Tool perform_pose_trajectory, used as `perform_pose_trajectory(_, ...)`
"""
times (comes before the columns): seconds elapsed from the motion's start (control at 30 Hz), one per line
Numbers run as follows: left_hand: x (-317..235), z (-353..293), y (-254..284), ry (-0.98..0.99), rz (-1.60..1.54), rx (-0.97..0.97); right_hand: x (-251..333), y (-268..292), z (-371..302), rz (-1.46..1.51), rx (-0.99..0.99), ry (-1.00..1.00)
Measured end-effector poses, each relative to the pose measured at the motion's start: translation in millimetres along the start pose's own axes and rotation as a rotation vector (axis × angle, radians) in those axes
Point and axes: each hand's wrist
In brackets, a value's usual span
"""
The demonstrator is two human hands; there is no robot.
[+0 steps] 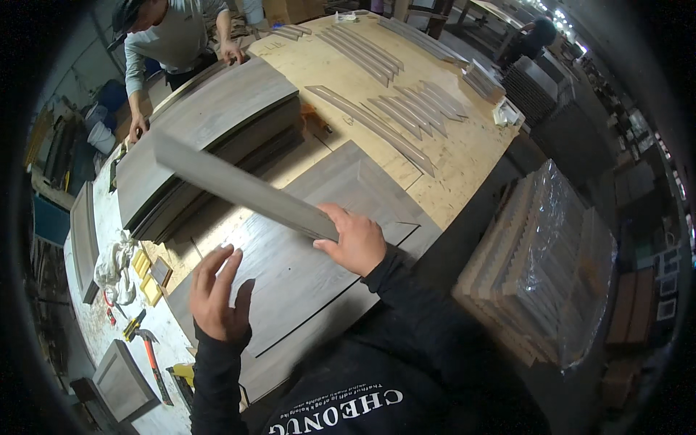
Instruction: The person retrieves a wooden panel, fits wooden frame pieces onto it on the workbench, and fastens them to the panel using a nail gun.
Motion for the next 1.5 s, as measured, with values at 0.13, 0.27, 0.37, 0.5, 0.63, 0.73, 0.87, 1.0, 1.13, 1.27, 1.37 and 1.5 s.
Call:
perform_pose_trajectory(0.13, 8.2, 7.1, -9.8, 0.075, 0.443, 0.191, -23.5, -13.7, 4.0, -0.243, -0.028, 0.311)
perform_pose_trajectory(0.27, 51.4, -0.4, -35.3, 0.082, 0.350, 0.403, -27.7, -25.9, 17.2, -0.344, 0.150, 0.477)
perform_pose_trajectory(0.37, 73.7, -15.5, -46.5, 0.047, 0.239, 0.367, -26.0, -40.5, 30.3, -0.355, 0.239, 0.500)
perform_pose_trajectory(0.5, 103.5, -29.1, -69.4, 0.209, 0.149, 0.239, -31.2, -61.4, 58.6, -0.396, 0.184, 0.640)
perform_pose_trajectory(0.63, 132.4, -19.4, -89.6, 0.328, 0.040, 0.186, -49.0, -22.0, 81.3, -0.452, -0.148, 0.411)
perform_pose_trajectory(0.73, 138.7, 3.6, -97.5, 0.397, 0.064, 0.199, -134.2, -4.2, 105.8, -0.268, -0.425, 0.074)
perform_pose_trajectory(0.87, 155.0, 28.0, -111.7, 0.430, 0.040, 0.311, -191.3, -9.9, 115.7, -0.142, -0.410, -0.182)
perform_pose_trajectory(1.0, 164.8, 42.4, -119.8, 0.396, 0.016, 0.372, -192.9, -17.2, 114.5, -0.179, -0.428, -0.168)
perform_pose_trajectory(1.13, 165.4, 55.6, -122.5, 0.377, 0.011, 0.385, -190.3, -12.4, 112.6, -0.133, -0.435, -0.222)
perform_pose_trajectory(1.27, 169.3, 58.4, -127.1, 0.383, 0.008, 0.403, -190.3, -9.8, 111.8, -0.099, -0.410, -0.228)
perform_pose_trajectory(1.37, 170.6, 58.2, -130.0, 0.381, -0.017, 0.404, -192.6, -9.1, 112.2, -0.077, -0.372, -0.236)
perform_pose_trajectory(1.5, 167.5, 58.7, -133.4, 0.396, -0.026, 0.390, -195.5, -4.5, 110.6, 0.010, -0.331, -0.244)
Point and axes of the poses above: each hand's wrist, its own z-axis towards the middle knuckle, its own y-axis out of the back of the hand, x = y × z, and after that the axes turned 15 degrees about x, right-handed
